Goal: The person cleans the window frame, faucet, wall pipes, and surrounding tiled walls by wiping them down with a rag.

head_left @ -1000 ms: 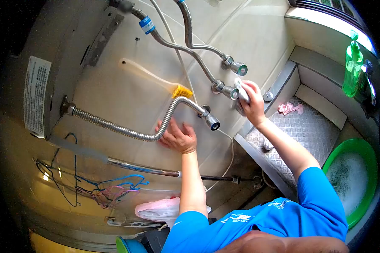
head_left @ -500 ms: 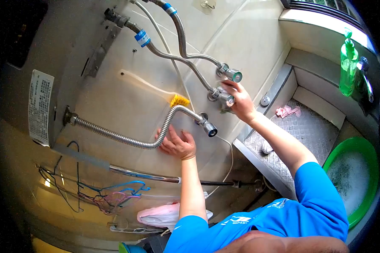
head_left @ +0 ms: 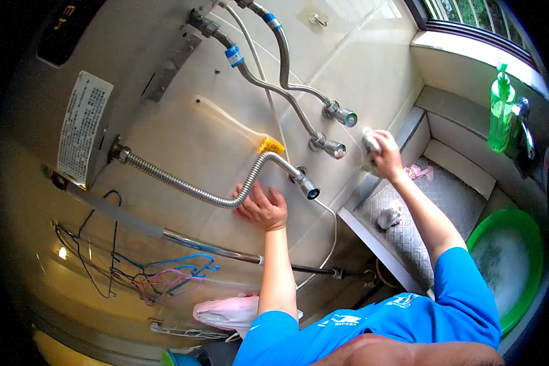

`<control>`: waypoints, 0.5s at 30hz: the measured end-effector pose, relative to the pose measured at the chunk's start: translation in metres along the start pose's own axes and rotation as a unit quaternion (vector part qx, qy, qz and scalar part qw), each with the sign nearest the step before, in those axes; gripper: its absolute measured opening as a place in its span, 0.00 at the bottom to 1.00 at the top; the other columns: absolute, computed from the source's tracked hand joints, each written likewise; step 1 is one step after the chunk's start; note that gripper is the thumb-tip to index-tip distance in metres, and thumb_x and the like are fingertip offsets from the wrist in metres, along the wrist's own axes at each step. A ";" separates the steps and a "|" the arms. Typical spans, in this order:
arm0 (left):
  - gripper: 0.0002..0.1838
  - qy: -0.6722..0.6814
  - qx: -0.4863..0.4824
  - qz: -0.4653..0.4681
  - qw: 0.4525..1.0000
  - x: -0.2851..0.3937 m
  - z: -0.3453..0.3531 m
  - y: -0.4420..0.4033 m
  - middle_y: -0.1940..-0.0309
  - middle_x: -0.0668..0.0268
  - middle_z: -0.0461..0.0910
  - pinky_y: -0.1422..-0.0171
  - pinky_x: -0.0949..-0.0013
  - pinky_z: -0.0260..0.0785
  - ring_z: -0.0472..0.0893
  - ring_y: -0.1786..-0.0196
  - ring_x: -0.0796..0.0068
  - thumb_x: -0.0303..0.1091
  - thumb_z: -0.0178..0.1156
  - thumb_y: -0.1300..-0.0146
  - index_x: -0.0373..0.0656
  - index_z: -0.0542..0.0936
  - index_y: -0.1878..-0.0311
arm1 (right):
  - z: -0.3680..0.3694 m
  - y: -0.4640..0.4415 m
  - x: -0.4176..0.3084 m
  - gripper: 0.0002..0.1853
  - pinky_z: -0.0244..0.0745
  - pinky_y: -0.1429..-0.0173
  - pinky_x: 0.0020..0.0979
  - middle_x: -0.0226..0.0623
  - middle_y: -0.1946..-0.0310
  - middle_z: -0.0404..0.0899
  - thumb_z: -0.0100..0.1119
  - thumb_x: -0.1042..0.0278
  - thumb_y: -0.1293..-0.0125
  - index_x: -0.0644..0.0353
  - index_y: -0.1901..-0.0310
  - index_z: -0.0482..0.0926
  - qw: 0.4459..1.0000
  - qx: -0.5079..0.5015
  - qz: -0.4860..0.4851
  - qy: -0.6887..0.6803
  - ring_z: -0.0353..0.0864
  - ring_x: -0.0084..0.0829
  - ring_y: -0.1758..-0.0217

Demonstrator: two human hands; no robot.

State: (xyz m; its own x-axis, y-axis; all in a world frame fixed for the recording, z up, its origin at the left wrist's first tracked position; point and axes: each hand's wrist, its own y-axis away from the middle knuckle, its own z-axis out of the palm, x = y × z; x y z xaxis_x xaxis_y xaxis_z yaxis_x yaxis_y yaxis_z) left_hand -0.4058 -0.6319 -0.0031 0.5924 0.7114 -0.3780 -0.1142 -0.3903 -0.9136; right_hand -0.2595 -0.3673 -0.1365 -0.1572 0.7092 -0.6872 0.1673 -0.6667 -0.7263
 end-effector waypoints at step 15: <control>0.27 0.008 -0.017 -0.006 1.000 -0.004 0.000 0.008 0.43 0.53 0.65 0.36 0.41 0.51 0.64 0.39 0.48 0.46 0.55 0.42 0.47 0.71 0.39 | 0.024 -0.227 -0.106 0.22 0.63 0.35 0.35 0.40 0.43 0.69 0.55 0.76 0.43 0.55 0.45 0.74 0.966 0.038 -0.250 -0.059 0.66 0.41 0.38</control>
State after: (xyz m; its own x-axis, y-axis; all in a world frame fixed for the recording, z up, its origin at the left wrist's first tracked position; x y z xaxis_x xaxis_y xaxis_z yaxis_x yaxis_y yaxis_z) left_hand -0.4095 -0.6378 -0.0090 0.6068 0.7068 -0.3637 -0.0790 -0.4017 -0.9124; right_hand -0.3038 -0.2964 0.1013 -0.3099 0.9187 -0.2447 -0.0299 -0.2666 -0.9633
